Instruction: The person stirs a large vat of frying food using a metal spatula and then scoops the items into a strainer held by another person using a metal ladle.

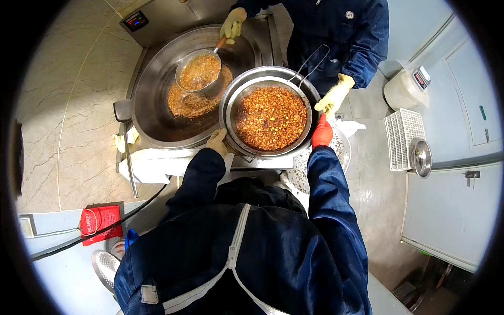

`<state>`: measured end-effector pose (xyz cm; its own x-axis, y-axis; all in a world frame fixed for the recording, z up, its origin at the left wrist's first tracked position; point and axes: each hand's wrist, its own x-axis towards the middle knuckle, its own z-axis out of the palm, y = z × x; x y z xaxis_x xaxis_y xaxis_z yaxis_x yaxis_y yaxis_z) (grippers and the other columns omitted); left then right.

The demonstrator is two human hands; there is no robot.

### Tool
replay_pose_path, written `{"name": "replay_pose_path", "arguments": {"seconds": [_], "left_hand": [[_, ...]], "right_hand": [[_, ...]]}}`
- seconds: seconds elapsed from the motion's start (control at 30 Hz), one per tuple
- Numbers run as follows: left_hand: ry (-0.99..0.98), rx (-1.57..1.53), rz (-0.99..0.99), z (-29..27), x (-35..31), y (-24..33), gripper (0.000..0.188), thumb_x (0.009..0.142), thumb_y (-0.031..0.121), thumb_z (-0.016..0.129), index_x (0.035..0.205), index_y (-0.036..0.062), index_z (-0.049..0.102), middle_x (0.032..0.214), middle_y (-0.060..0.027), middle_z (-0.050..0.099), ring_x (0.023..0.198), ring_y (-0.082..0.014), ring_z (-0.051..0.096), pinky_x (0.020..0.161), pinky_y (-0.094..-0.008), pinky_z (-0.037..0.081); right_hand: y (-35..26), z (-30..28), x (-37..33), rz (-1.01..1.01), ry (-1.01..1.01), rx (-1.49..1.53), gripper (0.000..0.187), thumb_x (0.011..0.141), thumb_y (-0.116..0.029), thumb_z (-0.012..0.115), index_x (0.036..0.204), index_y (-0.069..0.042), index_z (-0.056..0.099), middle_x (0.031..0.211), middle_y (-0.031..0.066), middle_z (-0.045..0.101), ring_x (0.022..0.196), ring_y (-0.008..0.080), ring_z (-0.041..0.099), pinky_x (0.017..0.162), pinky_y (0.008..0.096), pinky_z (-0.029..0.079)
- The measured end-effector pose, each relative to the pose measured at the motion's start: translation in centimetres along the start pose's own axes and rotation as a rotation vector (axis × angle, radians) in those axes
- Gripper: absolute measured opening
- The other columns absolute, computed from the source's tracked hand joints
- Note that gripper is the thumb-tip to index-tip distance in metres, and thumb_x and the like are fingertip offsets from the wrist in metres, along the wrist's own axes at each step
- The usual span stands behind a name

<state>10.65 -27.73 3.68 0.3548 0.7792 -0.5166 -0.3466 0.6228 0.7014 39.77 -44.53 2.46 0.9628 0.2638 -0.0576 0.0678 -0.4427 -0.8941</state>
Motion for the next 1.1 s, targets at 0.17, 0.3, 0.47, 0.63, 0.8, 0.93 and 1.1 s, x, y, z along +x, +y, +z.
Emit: {"name": "replay_pose_path", "arguments": {"seconds": [0.17, 0.3, 0.47, 0.63, 0.8, 0.93, 1.1], "left_hand": [[0.013, 0.032, -0.039, 0.4, -0.5, 0.4, 0.015, 0.083, 0.011, 0.054, 0.096, 0.0038, 0.051, 0.094, -0.0084, 0.055, 0.087, -0.0179, 0.054, 0.075, -0.0297, 0.046], [-0.142, 0.327, 0.21, -2.1, 1.3, -1.2, 0.015, 0.082, 0.009, 0.054, 0.097, 0.0038, 0.051, 0.09, -0.0078, 0.055, 0.084, -0.0175, 0.054, 0.071, -0.0286, 0.046], [0.034, 0.055, 0.041, 0.6, -0.5, 0.3, 0.008, 0.083, 0.011, 0.054, 0.087, 0.0052, 0.051, 0.079, -0.0055, 0.056, 0.07, -0.0175, 0.056, 0.061, -0.032, 0.05], [-0.127, 0.236, 0.331, -1.4, 0.4, -1.1, 0.009, 0.081, 0.011, 0.056, 0.087, 0.0056, 0.051, 0.079, -0.0053, 0.056, 0.071, -0.0169, 0.055, 0.063, -0.0315, 0.049], [0.036, 0.07, 0.049, -0.5, 0.8, -0.7, 0.011, 0.081, 0.012, 0.056, 0.088, 0.0054, 0.051, 0.081, -0.006, 0.056, 0.072, -0.0175, 0.055, 0.065, -0.0326, 0.049], [0.033, 0.04, 0.043, 0.3, -0.3, 0.0, 0.01, 0.082, 0.012, 0.056, 0.088, 0.0057, 0.051, 0.082, -0.0058, 0.056, 0.073, -0.0178, 0.055, 0.066, -0.0331, 0.049], [-0.018, 0.032, 0.088, -0.7, 0.8, -0.8, 0.009, 0.082, 0.011, 0.055, 0.087, 0.0056, 0.051, 0.082, -0.0054, 0.056, 0.074, -0.018, 0.055, 0.066, -0.034, 0.049]], "right_hand": [[0.1, 0.1, 0.0, -0.015, 0.031, -0.011, 0.056, 0.086, -0.049, 0.038, 0.08, 0.001, 0.062, 0.069, 0.0162, 0.059, 0.061, 0.0259, 0.052, 0.061, 0.0356, 0.04], [0.8, 0.3, 0.5, -0.026, 0.035, -0.051, 0.056, 0.086, -0.049, 0.037, 0.081, 0.001, 0.062, 0.07, 0.0168, 0.059, 0.063, 0.027, 0.053, 0.062, 0.036, 0.04], [0.7, 0.3, 0.4, -0.013, 0.038, -0.013, 0.058, 0.086, -0.049, 0.037, 0.079, 0.002, 0.061, 0.069, 0.0165, 0.059, 0.062, 0.0268, 0.053, 0.061, 0.0361, 0.04], [-0.2, 0.2, -0.2, -0.012, 0.01, 0.035, 0.056, 0.086, -0.048, 0.037, 0.079, 0.003, 0.061, 0.063, 0.0136, 0.056, 0.057, 0.0229, 0.047, 0.059, 0.0348, 0.039], [1.6, 0.5, 0.9, 0.0, 0.026, 0.004, 0.057, 0.086, -0.05, 0.035, 0.078, 0.0, 0.061, 0.071, 0.0179, 0.059, 0.064, 0.0305, 0.053, 0.063, 0.0373, 0.04], [0.9, 0.4, 0.6, -0.011, 0.014, -0.047, 0.057, 0.086, -0.049, 0.036, 0.077, 0.001, 0.061, 0.069, 0.0175, 0.059, 0.062, 0.0301, 0.053, 0.062, 0.0374, 0.04], [0.0, 0.2, 0.1, -0.001, 0.031, -0.03, 0.057, 0.086, -0.049, 0.036, 0.076, 0.001, 0.061, 0.066, 0.0159, 0.058, 0.059, 0.0282, 0.051, 0.061, 0.0367, 0.04]]}}
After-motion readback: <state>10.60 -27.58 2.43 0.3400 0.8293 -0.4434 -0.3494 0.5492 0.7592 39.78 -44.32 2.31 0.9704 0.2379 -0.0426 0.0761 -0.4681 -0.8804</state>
